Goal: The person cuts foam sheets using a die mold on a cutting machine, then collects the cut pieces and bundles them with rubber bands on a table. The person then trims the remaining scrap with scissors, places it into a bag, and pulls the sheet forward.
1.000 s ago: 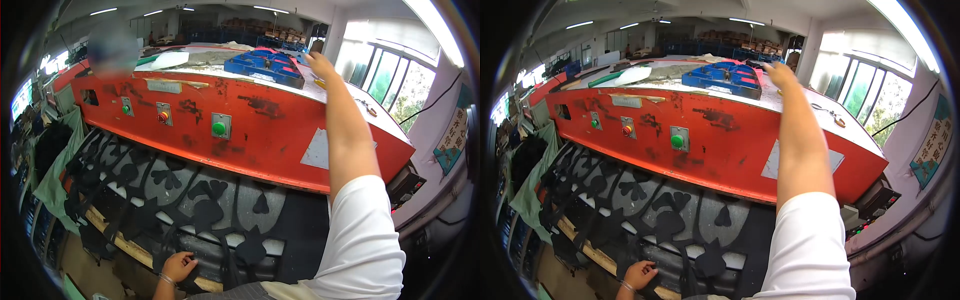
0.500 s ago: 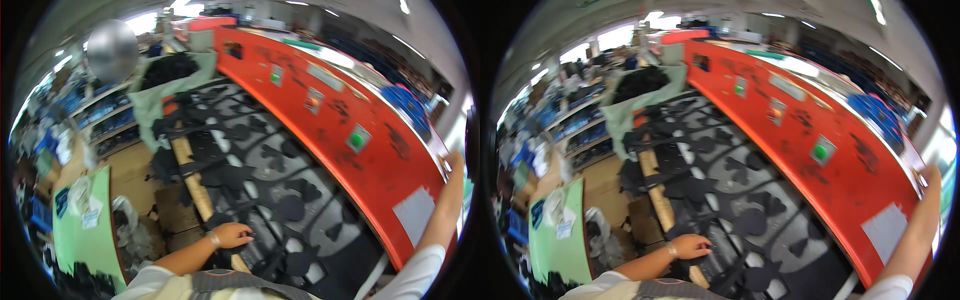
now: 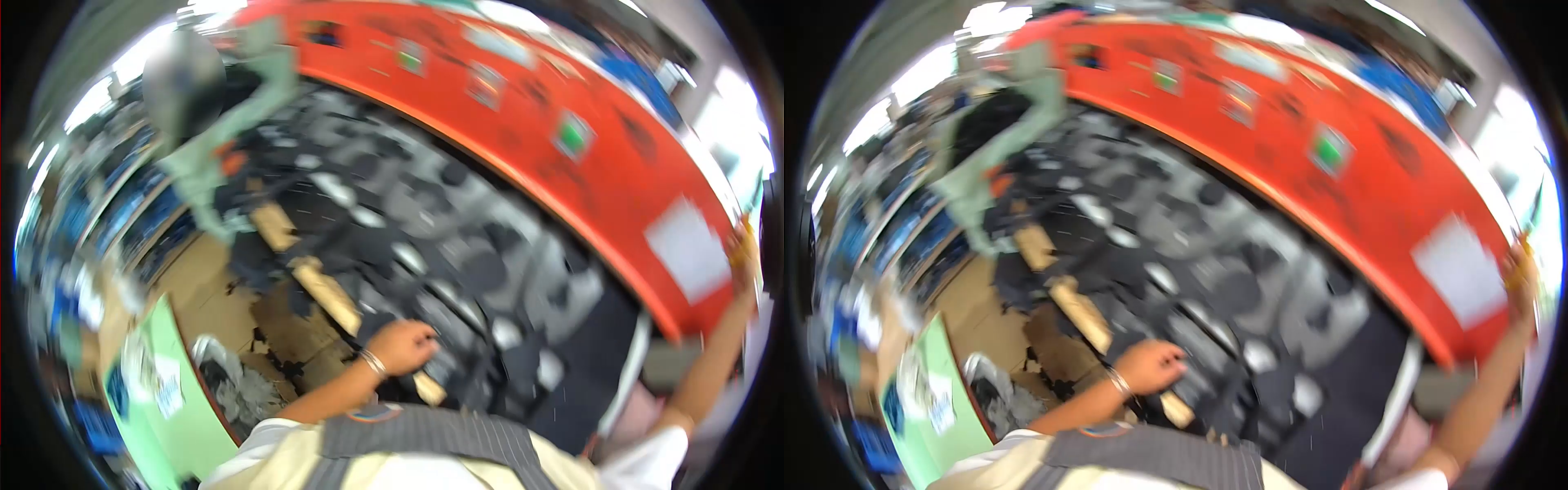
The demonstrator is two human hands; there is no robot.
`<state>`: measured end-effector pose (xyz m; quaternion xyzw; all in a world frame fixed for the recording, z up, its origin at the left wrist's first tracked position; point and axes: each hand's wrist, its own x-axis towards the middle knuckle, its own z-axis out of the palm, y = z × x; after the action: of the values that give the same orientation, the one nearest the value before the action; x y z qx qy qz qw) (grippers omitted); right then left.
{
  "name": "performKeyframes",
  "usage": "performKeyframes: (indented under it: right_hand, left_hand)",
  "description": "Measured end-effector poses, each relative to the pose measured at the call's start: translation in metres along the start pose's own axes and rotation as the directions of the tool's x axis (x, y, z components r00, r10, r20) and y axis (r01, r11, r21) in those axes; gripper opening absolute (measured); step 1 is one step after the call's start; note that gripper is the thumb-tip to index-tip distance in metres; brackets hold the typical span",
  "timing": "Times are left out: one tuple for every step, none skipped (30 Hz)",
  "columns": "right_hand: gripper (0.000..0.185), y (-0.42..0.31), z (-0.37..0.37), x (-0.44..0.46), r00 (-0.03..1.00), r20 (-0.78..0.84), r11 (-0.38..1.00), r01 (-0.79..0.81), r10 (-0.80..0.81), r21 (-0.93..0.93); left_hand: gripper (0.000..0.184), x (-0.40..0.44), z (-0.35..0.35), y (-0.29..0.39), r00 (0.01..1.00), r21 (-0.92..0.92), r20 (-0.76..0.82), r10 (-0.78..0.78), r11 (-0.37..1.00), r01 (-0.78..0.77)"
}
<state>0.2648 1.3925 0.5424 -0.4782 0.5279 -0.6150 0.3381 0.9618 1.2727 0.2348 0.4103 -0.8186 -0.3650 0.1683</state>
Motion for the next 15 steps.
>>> performKeyframes:
  right_hand:
    - [0.021,0.007,0.085,-0.055,0.965,-0.259,0.989,0.012,-0.05,-0.147]
    - [0.02,0.019,0.135,-0.092,0.934,-0.356,0.986,-0.06,0.0,-0.156]
    - [0.02,0.035,0.169,-0.136,0.919,-0.379,0.981,-0.163,0.112,-0.103]
    - [0.022,0.054,0.199,-0.175,0.889,-0.393,0.964,-0.266,0.236,-0.023]
    - [0.024,0.073,0.223,-0.211,0.845,-0.385,0.925,-0.369,0.372,0.085]
    - [0.027,0.094,0.249,-0.239,0.79,-0.362,0.869,-0.453,0.494,0.198]
    - [0.035,0.122,0.259,-0.269,0.776,-0.186,0.758,-0.485,0.603,0.437]
    - [0.046,0.135,0.274,-0.29,0.711,-0.086,0.669,-0.604,0.698,0.433]
    - [0.051,0.156,0.285,-0.315,0.738,-0.063,0.702,-0.608,0.672,0.37]
    - [0.055,0.173,0.294,-0.332,0.763,-0.035,0.735,-0.607,0.645,0.302]
    - [0.061,0.178,0.301,-0.34,0.715,-0.034,0.691,-0.66,0.698,0.294]
    - [0.066,0.181,0.308,-0.343,0.664,-0.029,0.642,-0.711,0.748,0.287]
    - [0.072,0.18,0.315,-0.341,0.601,0.002,0.568,-0.757,0.799,0.324]
    - [0.08,0.185,0.319,-0.343,0.565,0.039,0.524,-0.788,0.824,0.324]
    - [0.085,0.191,0.324,-0.342,0.513,0.072,0.458,-0.814,0.855,0.357]
  left_hand:
    - [0.033,-0.001,0.004,-0.004,1.0,-0.085,-0.014,0.003,0.996,-0.004]
    - [0.031,-0.001,0.004,0.0,0.993,-0.059,-0.085,0.077,0.995,-0.082]
    - [0.028,0.0,0.008,-0.003,0.991,-0.12,-0.106,0.078,0.989,-0.091]
    - [0.026,0.002,0.006,0.001,0.976,-0.072,-0.152,0.158,0.983,-0.171]
    - [0.022,0.006,0.011,0.002,0.966,-0.169,-0.211,0.151,0.968,-0.188]
    - [0.018,0.013,0.01,0.01,0.969,-0.234,-0.198,0.147,0.953,-0.192]
    - [0.016,0.024,0.007,0.028,0.952,-0.202,-0.174,0.252,0.937,-0.285]
    - [0.015,0.039,0.007,0.046,0.923,-0.168,-0.155,0.353,0.911,-0.377]
    - [0.016,0.057,0.016,0.061,0.861,-0.1,-0.124,0.494,0.857,-0.506]
    - [0.02,0.075,0.029,0.076,0.828,-0.078,-0.049,0.559,0.824,-0.561]
    - [0.027,0.091,0.047,0.091,0.761,-0.021,-0.012,0.649,0.76,-0.649]
    - [0.035,0.105,0.067,0.105,0.722,0.043,0.019,0.692,0.721,-0.692]
    - [0.052,0.119,0.094,0.111,0.693,0.202,0.037,0.72,0.674,-0.711]
    - [0.052,0.124,0.106,0.125,0.68,0.2,0.035,0.733,0.661,-0.723]
    - [0.064,0.128,0.114,0.14,0.77,0.38,0.28,0.573,0.671,-0.637]
